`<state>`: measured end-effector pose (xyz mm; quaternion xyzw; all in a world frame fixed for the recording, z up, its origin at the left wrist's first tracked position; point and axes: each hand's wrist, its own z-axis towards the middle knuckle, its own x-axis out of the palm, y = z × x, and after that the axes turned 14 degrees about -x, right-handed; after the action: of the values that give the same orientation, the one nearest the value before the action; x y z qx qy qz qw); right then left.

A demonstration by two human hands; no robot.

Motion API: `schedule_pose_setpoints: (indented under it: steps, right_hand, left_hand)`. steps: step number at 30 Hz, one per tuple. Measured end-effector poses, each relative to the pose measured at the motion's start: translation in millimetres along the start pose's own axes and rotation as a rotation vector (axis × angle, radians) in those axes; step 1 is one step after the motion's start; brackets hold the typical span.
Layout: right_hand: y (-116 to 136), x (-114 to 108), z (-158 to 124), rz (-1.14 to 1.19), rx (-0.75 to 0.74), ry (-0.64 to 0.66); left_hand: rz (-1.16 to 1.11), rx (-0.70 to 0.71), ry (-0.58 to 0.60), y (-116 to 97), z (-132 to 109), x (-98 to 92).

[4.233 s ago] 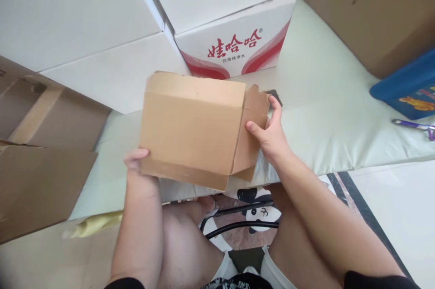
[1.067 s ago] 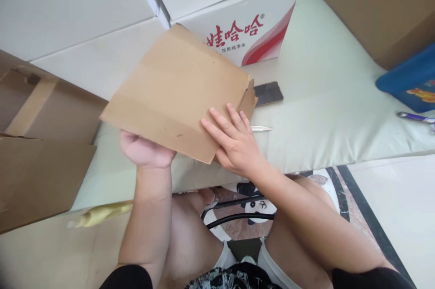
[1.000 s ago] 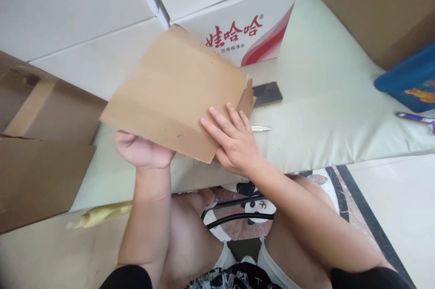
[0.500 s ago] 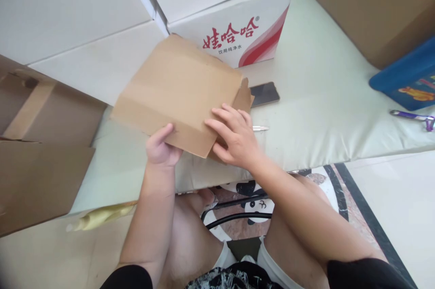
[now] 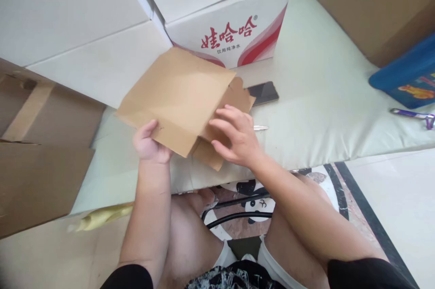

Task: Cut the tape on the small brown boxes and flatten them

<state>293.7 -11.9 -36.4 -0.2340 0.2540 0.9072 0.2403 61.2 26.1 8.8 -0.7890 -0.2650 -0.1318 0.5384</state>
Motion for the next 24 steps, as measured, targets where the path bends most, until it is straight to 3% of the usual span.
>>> schedule_pose_setpoints:
  steps: [3,9,15,19,24]
  right_hand:
    - [-7,-6,-2,0.027,0.094,-0.126]
    - [-6,-11,0,0.013,0.141,-0.127]
    - [17,-13,6,0.074,0.123,-0.066]
    - [42,-7,11,0.14,0.197,-0.023]
    - [45,2,14,0.121,0.499,-0.039]
  left_hand:
    - [-0.051,-0.038,0.028,-8,-3,1.7]
    - [-0.076,-0.081,0.058,-17,-18,15.3]
    - [0.032,0.105,0.049,-21,-44,27.9]
    - [0.061,0.254,-0.036,-7,-73,48.8]
    - [0.0,0.417,-0.164,33,-107,84.2]
